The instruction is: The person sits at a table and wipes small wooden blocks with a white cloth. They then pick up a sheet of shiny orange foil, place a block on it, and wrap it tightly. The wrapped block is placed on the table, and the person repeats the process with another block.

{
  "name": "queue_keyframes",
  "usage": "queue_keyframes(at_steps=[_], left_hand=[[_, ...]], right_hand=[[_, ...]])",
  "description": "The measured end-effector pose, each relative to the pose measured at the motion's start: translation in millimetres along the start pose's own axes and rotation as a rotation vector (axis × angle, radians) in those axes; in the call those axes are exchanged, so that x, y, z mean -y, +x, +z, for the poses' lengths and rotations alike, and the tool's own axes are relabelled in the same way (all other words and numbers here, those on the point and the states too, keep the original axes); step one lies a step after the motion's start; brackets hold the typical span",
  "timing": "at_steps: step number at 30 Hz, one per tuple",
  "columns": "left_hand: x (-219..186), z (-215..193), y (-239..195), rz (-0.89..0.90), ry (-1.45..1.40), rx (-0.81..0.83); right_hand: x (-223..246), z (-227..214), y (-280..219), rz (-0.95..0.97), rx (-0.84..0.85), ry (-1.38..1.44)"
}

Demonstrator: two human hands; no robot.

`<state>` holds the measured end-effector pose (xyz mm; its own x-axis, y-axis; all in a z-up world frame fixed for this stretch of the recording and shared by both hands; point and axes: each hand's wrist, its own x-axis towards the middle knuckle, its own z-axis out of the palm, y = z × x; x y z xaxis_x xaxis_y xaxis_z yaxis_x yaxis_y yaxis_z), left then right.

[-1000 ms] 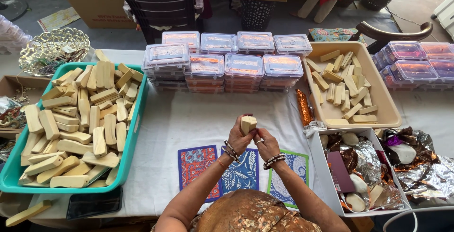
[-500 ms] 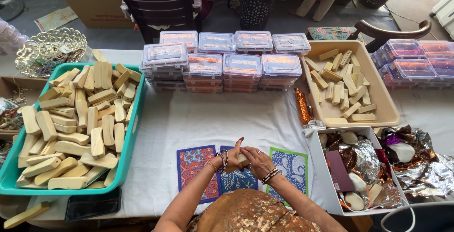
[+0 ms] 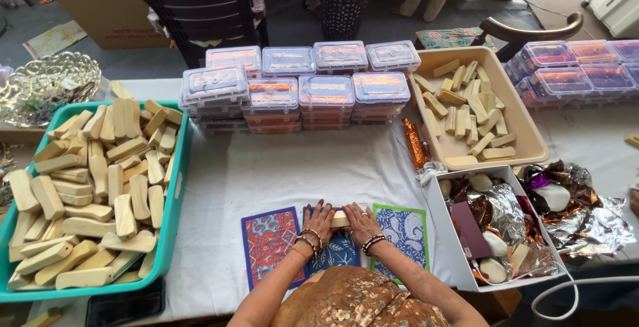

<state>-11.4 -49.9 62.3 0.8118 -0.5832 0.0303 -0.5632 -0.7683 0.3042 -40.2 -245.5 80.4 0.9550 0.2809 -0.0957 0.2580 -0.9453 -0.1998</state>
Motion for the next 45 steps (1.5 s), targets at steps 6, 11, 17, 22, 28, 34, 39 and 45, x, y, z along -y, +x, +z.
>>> queue_keyframes(at_steps=[6, 11, 17, 22, 28, 34, 39, 45], left_hand=[[10.4, 18.6, -3.1, 0.033, -0.114, -0.073], [16.7, 25.5, -7.1, 0.051, -0.155, -0.126], [25.4, 29.1, -14.8, 0.048, -0.200, -0.137], [24.7, 27.4, -15.1, 0.048, -0.173, -0.168], [16.2, 8.0, -21.4, 0.062, -0.186, -0.176], [12.6, 1.8, -19.0, 0.035, -0.187, -0.170], [11.3, -0.7, -17.9, 0.004, -0.191, -0.156], [9.3, -0.8, -18.4, 0.005, -0.187, -0.178]], right_hand=[[3.7, -1.8, -2.3, 0.060, 0.080, 0.022], [0.9, -1.2, -1.2, 0.055, 0.070, 0.049], [4.0, -2.0, -1.6, 0.087, 0.092, 0.044], [0.9, 6.4, -2.2, 0.073, 0.058, 0.043], [3.2, -34.7, -3.2, 0.070, 0.107, 0.110], [-43.3, -83.5, -11.9, 0.113, -0.365, 0.495], [-172.3, -93.0, -22.2, 0.456, -0.630, 0.289], [-294.5, -90.7, -69.0, 0.833, -0.462, 0.061]])
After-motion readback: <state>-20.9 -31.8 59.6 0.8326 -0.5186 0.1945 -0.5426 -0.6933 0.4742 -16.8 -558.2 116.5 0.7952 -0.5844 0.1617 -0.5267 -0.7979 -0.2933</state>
